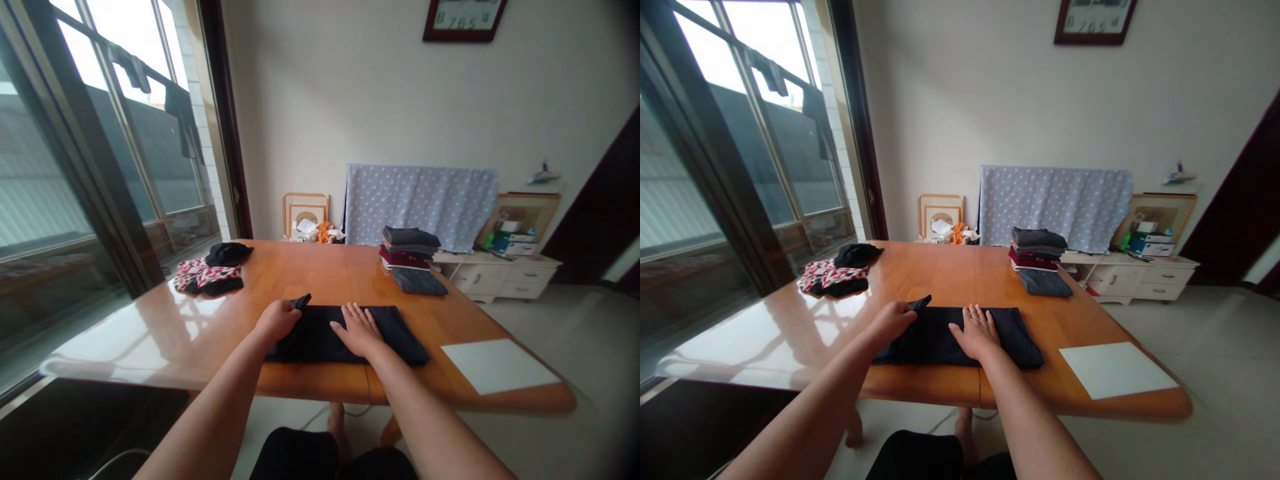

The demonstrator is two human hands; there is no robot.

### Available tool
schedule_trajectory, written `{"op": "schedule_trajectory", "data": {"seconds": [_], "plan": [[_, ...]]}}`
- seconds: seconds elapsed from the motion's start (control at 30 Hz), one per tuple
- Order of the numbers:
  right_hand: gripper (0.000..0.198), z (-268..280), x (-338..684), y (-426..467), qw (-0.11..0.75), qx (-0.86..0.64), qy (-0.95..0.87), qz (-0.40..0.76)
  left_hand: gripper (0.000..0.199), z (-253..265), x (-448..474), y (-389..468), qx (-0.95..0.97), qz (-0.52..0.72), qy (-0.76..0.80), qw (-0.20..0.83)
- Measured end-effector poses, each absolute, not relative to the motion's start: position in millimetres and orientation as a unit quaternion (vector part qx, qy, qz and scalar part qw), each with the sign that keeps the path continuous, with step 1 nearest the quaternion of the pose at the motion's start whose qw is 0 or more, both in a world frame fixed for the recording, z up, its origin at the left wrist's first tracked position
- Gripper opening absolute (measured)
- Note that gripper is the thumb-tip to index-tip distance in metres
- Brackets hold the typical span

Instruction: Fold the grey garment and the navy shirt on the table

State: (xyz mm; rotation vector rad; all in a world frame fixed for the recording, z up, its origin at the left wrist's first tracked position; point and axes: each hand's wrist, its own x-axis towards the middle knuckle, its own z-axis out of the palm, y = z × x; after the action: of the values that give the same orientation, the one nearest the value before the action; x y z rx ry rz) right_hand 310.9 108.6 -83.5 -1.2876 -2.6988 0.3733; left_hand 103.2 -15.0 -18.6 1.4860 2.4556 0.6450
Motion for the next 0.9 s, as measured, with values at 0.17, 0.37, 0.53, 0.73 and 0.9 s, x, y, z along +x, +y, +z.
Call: {"op": "schedule_trajectory", "data": {"seconds": [0.17, 0.37, 0.53, 0.73, 0.9], "plan": [[0.088, -85, 311, 110, 0.068, -0.423, -0.895, 0.123, 0.022, -10, 115, 0, 0.529, 0.258, 0.803, 0.093], [0.086, -88, 311, 111, 0.067, -0.422, -0.896, 0.120, 0.019, -33, 155, 18, 0.552, 0.252, 0.790, 0.095], [0.081, -89, 311, 112, 0.070, -0.418, -0.898, 0.121, 0.019, -45, 169, 19, 0.563, 0.251, 0.782, 0.090], [0.074, -91, 310, 114, 0.075, -0.415, -0.898, 0.125, 0.037, -36, 151, 13, 0.550, 0.300, 0.779, 0.030], [0.074, -93, 309, 115, 0.081, -0.418, -0.896, 0.125, 0.037, -46, 139, -1, 0.625, 0.295, 0.722, -0.025]]}}
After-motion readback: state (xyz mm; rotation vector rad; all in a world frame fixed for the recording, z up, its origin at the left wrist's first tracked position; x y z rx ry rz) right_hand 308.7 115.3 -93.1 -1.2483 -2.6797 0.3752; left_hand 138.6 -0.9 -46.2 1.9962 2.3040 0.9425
